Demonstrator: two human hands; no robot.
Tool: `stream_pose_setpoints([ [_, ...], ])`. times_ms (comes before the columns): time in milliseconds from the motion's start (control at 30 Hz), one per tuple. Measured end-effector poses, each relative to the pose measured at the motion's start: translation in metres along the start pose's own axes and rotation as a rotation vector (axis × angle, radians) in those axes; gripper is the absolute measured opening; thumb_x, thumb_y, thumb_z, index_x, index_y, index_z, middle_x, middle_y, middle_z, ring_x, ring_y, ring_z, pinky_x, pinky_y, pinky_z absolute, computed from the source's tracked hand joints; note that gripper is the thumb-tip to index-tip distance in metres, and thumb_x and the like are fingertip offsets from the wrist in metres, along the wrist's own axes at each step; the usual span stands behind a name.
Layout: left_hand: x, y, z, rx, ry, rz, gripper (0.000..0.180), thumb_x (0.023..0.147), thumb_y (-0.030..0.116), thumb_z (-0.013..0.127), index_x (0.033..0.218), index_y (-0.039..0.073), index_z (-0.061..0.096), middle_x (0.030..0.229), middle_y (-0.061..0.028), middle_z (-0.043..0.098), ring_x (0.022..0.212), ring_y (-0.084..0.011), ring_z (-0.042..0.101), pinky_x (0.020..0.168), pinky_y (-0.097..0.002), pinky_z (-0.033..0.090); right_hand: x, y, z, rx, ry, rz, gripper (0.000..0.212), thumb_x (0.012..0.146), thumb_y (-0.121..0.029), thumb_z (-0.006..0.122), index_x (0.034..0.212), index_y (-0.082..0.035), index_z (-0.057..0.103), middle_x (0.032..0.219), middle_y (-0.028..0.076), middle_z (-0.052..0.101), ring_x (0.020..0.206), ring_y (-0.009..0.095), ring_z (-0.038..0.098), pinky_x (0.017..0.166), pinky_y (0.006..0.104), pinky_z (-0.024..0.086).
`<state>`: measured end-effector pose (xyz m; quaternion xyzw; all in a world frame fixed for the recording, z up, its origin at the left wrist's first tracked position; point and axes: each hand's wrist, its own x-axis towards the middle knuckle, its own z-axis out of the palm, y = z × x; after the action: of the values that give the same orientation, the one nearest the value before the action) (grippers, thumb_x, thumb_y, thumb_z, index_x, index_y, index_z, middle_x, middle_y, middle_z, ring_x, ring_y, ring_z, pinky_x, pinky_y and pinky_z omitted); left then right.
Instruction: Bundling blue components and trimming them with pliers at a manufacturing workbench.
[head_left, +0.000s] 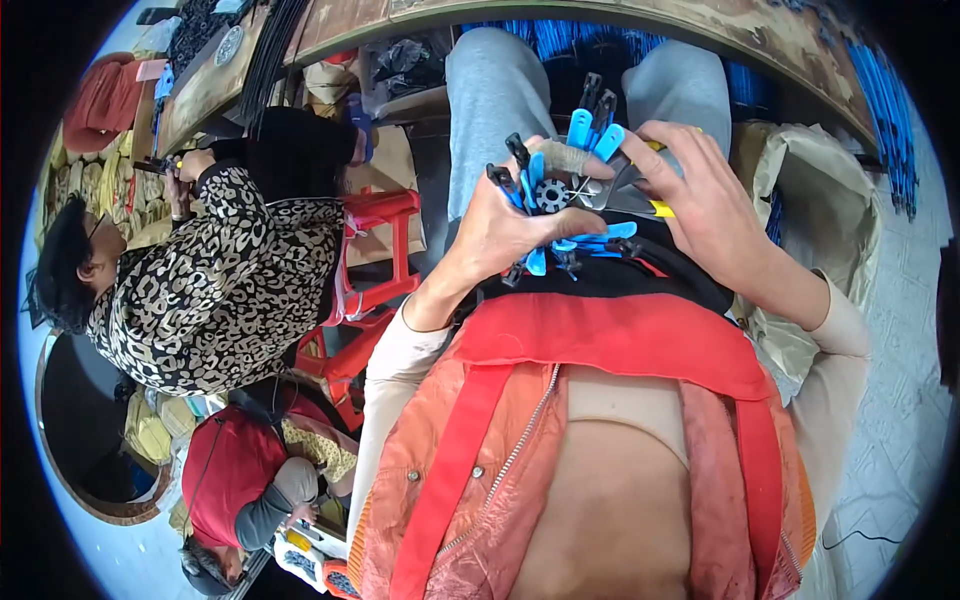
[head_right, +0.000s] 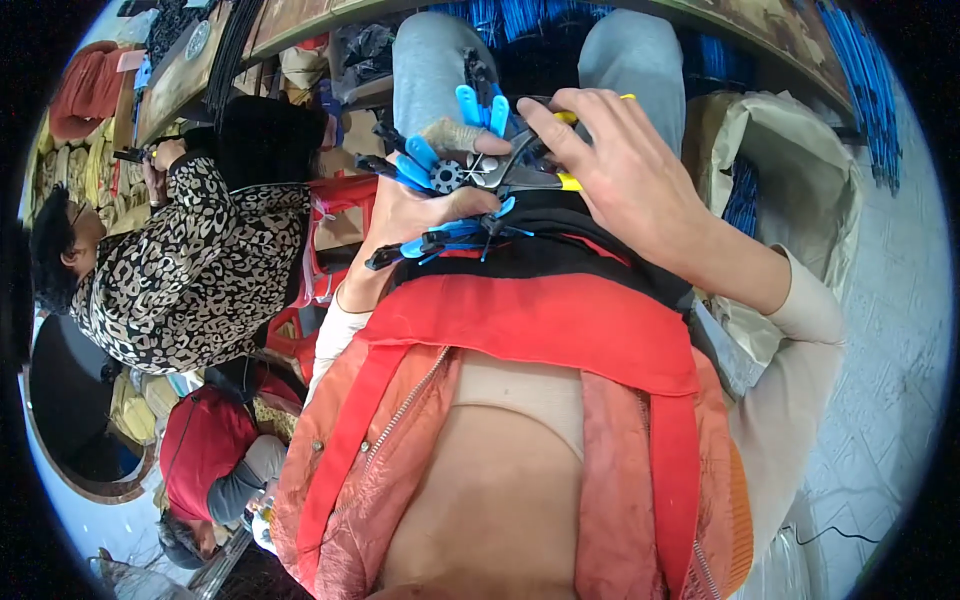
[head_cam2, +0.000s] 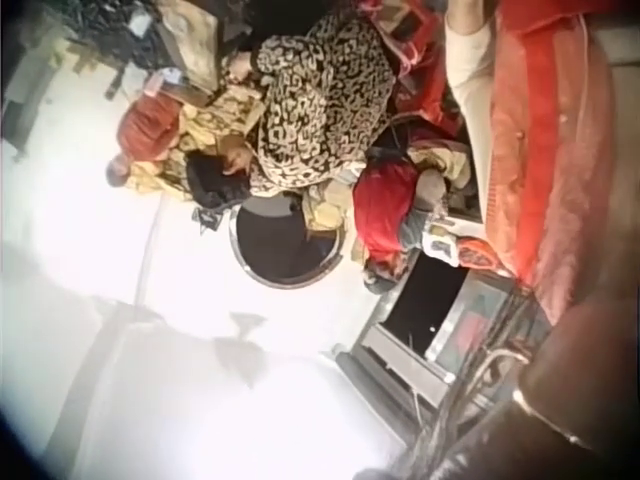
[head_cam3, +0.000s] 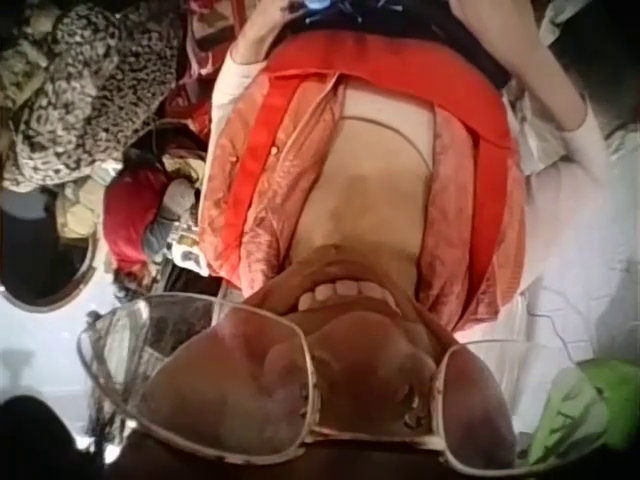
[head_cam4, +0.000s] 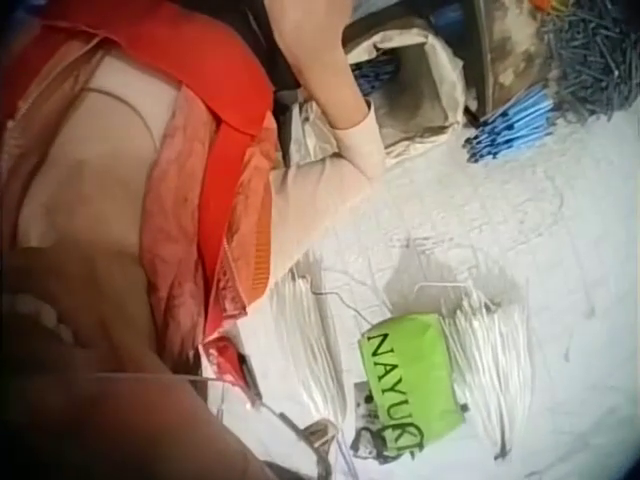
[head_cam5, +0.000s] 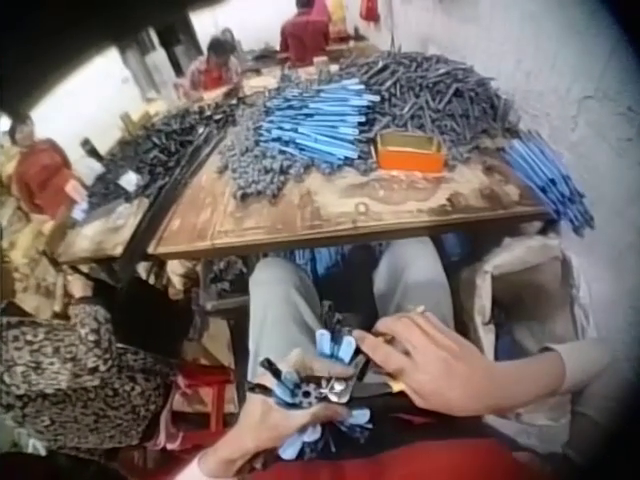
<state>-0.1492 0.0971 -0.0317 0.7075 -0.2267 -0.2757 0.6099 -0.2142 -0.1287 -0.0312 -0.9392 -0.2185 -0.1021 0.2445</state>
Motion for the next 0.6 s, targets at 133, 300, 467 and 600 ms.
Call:
stream_pose_setpoints([
  [133,-0.004,0.002,0.002,-0.102,0.024,0.009,0.038,0.068,0.006,0.084,0.103,0.003,0.071,0.093,-0.0037,0.066,0.083,-0.0095,0.059,0.073,-0.0246,0.048,0.0,-0.005,-0.002,-0.094,0.023,-0.017,0.064,0.073,0.006,0.065,0.134,-0.007,0.047,0.111,0.017,0.052,0.1,0.036,0.052,0.085,0.0439,0.042],
  [300,0.008,0.003,-0.009,-0.083,0.014,-0.002,0.037,0.067,0.003,0.082,0.103,0.002,0.07,0.093,-0.0059,0.065,0.086,-0.0143,0.061,0.077,-0.0279,0.048,0.011,0.0,-0.007,-0.052,-0.029,-0.008,0.052,0.073,0.002,0.067,0.122,-0.007,0.052,0.1,0.017,0.05,0.088,0.036,0.051,0.077,0.0442,0.042],
  [467,0.009,0.004,-0.01,-0.176,-0.047,-0.01,0.037,0.071,0.007,0.079,0.107,0.002,0.068,0.1,-0.0078,0.069,0.09,-0.0152,0.064,0.082,-0.032,0.052,0.018,0.006,-0.032,-0.109,-0.121,-0.101,0.042,0.076,-0.005,0.064,0.117,-0.006,0.055,0.105,0.018,0.053,0.092,0.037,0.052,0.081,0.0468,0.043],
  [600,0.014,0.007,0.003,-0.021,-0.049,0.145,0.043,0.065,0.011,0.085,0.104,0.004,0.07,0.096,-0.0083,0.061,0.088,-0.0189,0.059,0.08,-0.0327,0.048,0.014,0.008,-0.075,-0.209,-0.571,-0.009,0.034,0.081,-0.024,0.066,0.111,-0.009,0.059,0.097,0.015,0.058,0.087,0.037,0.057,0.076,0.0457,0.045],
])
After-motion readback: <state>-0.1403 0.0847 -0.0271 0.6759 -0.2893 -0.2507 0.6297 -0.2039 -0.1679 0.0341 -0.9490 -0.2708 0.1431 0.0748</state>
